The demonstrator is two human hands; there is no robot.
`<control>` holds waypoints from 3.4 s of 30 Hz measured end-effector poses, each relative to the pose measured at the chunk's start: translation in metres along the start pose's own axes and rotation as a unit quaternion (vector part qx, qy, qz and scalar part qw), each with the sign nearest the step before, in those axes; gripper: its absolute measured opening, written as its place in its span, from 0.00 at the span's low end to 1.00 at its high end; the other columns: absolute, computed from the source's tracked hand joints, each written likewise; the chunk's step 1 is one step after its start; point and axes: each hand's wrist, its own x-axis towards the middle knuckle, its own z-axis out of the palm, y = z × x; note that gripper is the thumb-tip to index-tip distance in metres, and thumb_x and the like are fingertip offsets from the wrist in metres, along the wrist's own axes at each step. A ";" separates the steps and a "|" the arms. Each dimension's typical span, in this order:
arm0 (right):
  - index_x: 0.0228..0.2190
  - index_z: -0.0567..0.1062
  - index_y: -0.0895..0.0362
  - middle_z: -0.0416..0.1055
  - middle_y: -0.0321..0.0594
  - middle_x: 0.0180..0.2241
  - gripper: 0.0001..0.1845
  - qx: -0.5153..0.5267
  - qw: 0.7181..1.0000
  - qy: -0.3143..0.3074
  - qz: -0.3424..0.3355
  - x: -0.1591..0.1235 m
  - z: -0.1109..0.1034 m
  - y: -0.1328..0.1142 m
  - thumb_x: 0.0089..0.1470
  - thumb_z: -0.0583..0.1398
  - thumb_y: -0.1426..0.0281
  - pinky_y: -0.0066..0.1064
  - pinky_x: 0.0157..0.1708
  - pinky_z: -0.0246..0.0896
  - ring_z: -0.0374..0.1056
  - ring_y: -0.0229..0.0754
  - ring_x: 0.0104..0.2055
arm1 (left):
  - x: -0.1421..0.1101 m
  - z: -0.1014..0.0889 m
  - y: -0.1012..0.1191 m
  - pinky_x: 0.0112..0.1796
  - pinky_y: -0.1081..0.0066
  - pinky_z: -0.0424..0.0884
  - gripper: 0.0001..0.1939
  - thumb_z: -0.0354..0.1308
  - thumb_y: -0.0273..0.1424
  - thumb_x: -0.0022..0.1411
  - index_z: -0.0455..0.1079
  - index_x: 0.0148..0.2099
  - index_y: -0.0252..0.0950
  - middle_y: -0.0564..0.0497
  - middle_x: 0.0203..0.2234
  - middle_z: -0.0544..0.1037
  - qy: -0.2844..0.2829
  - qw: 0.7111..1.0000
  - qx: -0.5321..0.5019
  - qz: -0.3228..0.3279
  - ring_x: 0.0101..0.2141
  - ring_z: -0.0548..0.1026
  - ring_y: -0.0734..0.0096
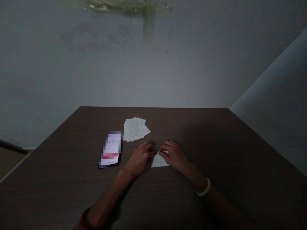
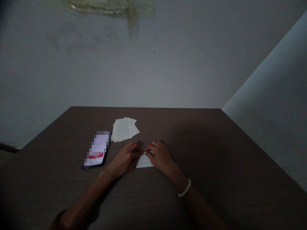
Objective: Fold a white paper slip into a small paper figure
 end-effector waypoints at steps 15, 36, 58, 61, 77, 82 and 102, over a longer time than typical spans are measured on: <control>0.43 0.77 0.53 0.71 0.41 0.38 0.12 -0.127 0.986 -0.049 -0.101 -0.008 -0.004 -0.006 0.62 0.56 0.75 0.32 0.37 0.59 0.64 0.43 0.40 | -0.001 -0.011 0.001 0.37 0.63 0.67 0.11 0.54 0.30 0.65 0.79 0.37 0.39 0.45 0.32 0.70 -0.008 0.999 0.039 -0.026 0.38 0.67 0.59; 0.45 0.76 0.54 0.72 0.42 0.39 0.13 -0.124 0.987 -0.052 -0.092 -0.010 0.000 -0.005 0.60 0.57 0.76 0.33 0.38 0.60 0.64 0.44 0.41 | -0.008 -0.025 -0.009 0.41 0.58 0.69 0.12 0.63 0.41 0.58 0.79 0.41 0.41 0.48 0.33 0.70 -0.029 0.999 0.014 -0.023 0.40 0.69 0.57; 0.24 0.71 0.54 0.73 0.36 0.26 0.13 -0.074 0.983 0.100 0.135 0.008 0.019 -0.033 0.49 0.66 0.61 0.31 0.32 0.53 0.67 0.42 0.33 | -0.023 -0.019 0.001 0.43 0.54 0.69 0.19 0.58 0.43 0.61 0.73 0.49 0.36 0.43 0.41 0.70 -0.021 0.999 0.042 -0.014 0.43 0.69 0.53; 0.24 0.71 0.54 0.73 0.36 0.27 0.13 -0.087 0.979 0.104 0.150 0.009 0.020 -0.036 0.49 0.66 0.60 0.31 0.32 0.52 0.67 0.43 0.34 | -0.021 -0.018 0.003 0.43 0.55 0.69 0.18 0.55 0.42 0.65 0.72 0.50 0.35 0.43 0.40 0.70 -0.021 0.998 0.052 -0.014 0.43 0.69 0.54; 0.25 0.72 0.54 0.73 0.36 0.28 0.07 -0.088 0.979 0.108 0.149 -0.001 0.011 -0.023 0.51 0.64 0.67 0.31 0.33 0.53 0.66 0.41 0.33 | -0.018 -0.014 0.009 0.42 0.56 0.70 0.14 0.53 0.40 0.66 0.73 0.43 0.35 0.43 0.38 0.72 -0.022 0.995 0.090 -0.037 0.43 0.68 0.54; 0.24 0.72 0.54 0.72 0.36 0.25 0.08 -0.093 0.978 0.115 0.150 -0.006 0.005 -0.014 0.52 0.62 0.67 0.30 0.32 0.52 0.65 0.41 0.32 | -0.018 -0.013 0.009 0.42 0.56 0.70 0.14 0.53 0.40 0.66 0.73 0.42 0.35 0.43 0.39 0.72 -0.017 0.996 0.083 -0.037 0.43 0.68 0.54; 0.33 0.77 0.55 0.74 0.40 0.35 0.06 -0.038 0.985 0.139 0.092 -0.023 -0.003 0.012 0.57 0.59 0.71 0.32 0.41 0.61 0.68 0.43 0.40 | -0.021 -0.012 0.008 0.43 0.57 0.70 0.14 0.52 0.39 0.66 0.72 0.46 0.35 0.43 0.41 0.71 -0.005 0.996 0.073 -0.044 0.43 0.68 0.56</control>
